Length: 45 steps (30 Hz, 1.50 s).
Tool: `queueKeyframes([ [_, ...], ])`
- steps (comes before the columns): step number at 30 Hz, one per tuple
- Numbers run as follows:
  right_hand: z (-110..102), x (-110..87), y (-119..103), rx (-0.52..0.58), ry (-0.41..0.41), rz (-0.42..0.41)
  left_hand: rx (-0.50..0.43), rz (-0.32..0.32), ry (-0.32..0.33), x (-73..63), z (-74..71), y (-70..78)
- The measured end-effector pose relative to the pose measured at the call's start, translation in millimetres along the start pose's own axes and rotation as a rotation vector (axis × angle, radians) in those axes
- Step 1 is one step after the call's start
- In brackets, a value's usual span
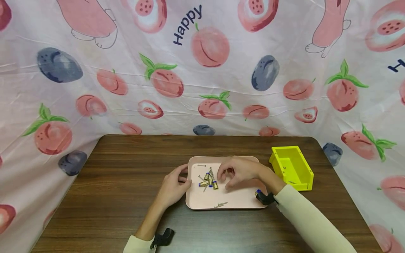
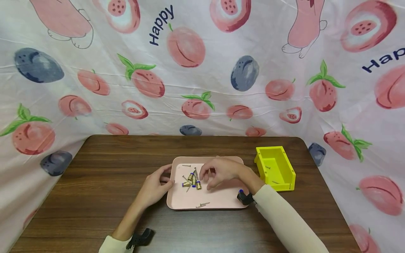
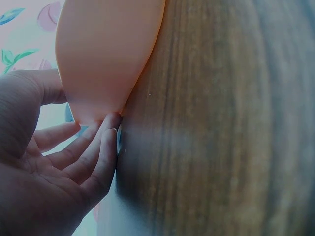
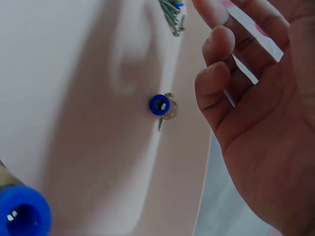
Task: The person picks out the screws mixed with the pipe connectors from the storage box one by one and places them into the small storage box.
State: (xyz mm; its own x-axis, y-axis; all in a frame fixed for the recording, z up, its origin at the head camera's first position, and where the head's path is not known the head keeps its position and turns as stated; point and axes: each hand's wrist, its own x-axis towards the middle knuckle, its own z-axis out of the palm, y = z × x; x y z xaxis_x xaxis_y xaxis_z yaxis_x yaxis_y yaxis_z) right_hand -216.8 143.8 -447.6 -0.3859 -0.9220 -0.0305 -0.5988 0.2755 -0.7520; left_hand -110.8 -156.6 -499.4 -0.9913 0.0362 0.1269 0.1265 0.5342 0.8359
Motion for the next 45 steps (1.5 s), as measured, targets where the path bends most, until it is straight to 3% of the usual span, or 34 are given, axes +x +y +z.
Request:
queueKeyframes([
  [11, 12, 6.0, 0, 0.024, -0.133, 0.042, -0.008, 0.017, 0.001, -1.1, 0.7, 0.8],
  [18, 21, 9.4, 1, 0.018, -0.217, 0.006, -0.008, 0.029, 0.008, -1.8, 0.9, 0.2],
  [30, 34, 16.1, -8, -0.062, -0.259, 0.096, -0.005, 0.022, 0.013, -1.6, 1.9, -1.4],
  [45, 34, 21.4, -11, -0.28, -0.282, 0.059, -0.007, 0.034, 0.016, -0.7, 1.5, -1.4],
])
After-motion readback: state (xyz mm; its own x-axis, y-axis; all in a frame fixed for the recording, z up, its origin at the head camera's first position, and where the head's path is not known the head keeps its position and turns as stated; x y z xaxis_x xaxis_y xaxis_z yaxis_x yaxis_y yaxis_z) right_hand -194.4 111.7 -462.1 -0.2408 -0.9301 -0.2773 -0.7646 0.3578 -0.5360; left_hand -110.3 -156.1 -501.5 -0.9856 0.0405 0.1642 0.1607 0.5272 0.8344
